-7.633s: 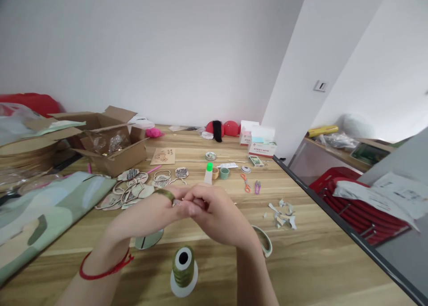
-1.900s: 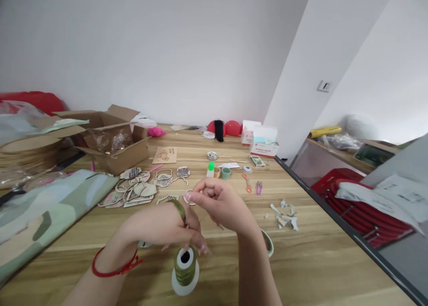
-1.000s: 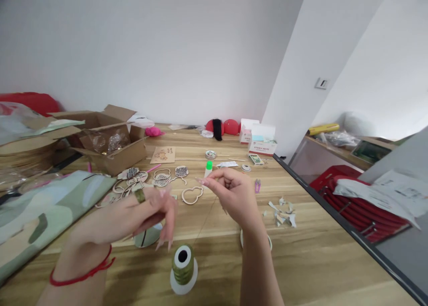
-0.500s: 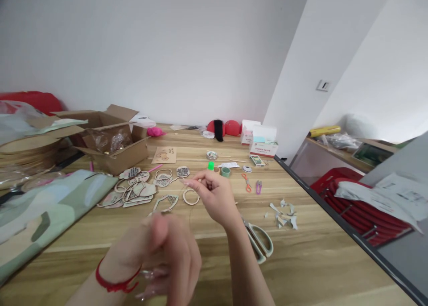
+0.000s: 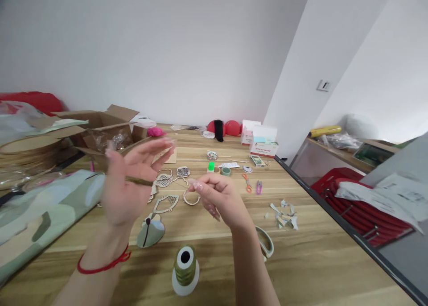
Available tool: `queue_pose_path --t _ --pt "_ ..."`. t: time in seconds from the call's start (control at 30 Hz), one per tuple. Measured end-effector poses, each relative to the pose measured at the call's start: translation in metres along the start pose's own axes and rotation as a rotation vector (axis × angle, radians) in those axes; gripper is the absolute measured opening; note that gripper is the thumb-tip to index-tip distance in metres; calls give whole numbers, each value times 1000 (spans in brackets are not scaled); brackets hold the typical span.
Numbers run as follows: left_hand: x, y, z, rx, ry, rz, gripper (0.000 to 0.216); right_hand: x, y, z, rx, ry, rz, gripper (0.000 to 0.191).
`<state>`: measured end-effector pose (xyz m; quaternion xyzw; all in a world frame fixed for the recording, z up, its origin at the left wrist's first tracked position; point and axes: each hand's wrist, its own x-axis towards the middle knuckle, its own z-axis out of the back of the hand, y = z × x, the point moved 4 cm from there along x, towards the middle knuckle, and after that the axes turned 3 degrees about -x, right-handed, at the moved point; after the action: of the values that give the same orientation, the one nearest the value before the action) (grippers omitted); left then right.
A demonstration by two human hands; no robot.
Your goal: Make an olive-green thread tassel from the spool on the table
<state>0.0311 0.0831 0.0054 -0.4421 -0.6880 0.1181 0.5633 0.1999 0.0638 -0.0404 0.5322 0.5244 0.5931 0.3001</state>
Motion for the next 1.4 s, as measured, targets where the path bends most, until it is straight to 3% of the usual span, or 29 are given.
queue_pose_path --t 0.07,0.13,0.3,0.5,0.6,0.67,0.77,0.9,1.03,1.13,1.2,1.4 --pt "-2 2 6 359 -26 -82 48 0 2 -1 51 1 5 23" --pt "-5 5 8 572 14 -78 50 0 5 -2 125 12 15 27" --pt "-9 14 5 668 232 199 64 0 10 0 296 44 48 39" --pt "-15 22 -1 885 549 458 56 -2 9 8 337 8 39 46" --pt "-19 29 0 910 560 531 52 -3 6 11 289 -10 14 49" --pt "-18 35 2 829 463 583 51 -3 4 14 276 -24 -1 50" --pt "-12 44 4 558 196 603 51 -4 3 17 322 -53 -9 51" --pt "4 44 15 113 -190 404 41 -3 7 24 473 -131 63 54" --pt "12 31 37 -155 -504 166 35 -1 6 34 509 -226 101 58" --pt "12 25 58 -352 -754 149 38 0 5 38 521 -224 136 63" --pt "13 24 71 -435 -865 184 38 1 5 38 532 -210 144 66" --pt "17 13 97 -342 -963 123 42 3 7 33 554 -178 106 71"
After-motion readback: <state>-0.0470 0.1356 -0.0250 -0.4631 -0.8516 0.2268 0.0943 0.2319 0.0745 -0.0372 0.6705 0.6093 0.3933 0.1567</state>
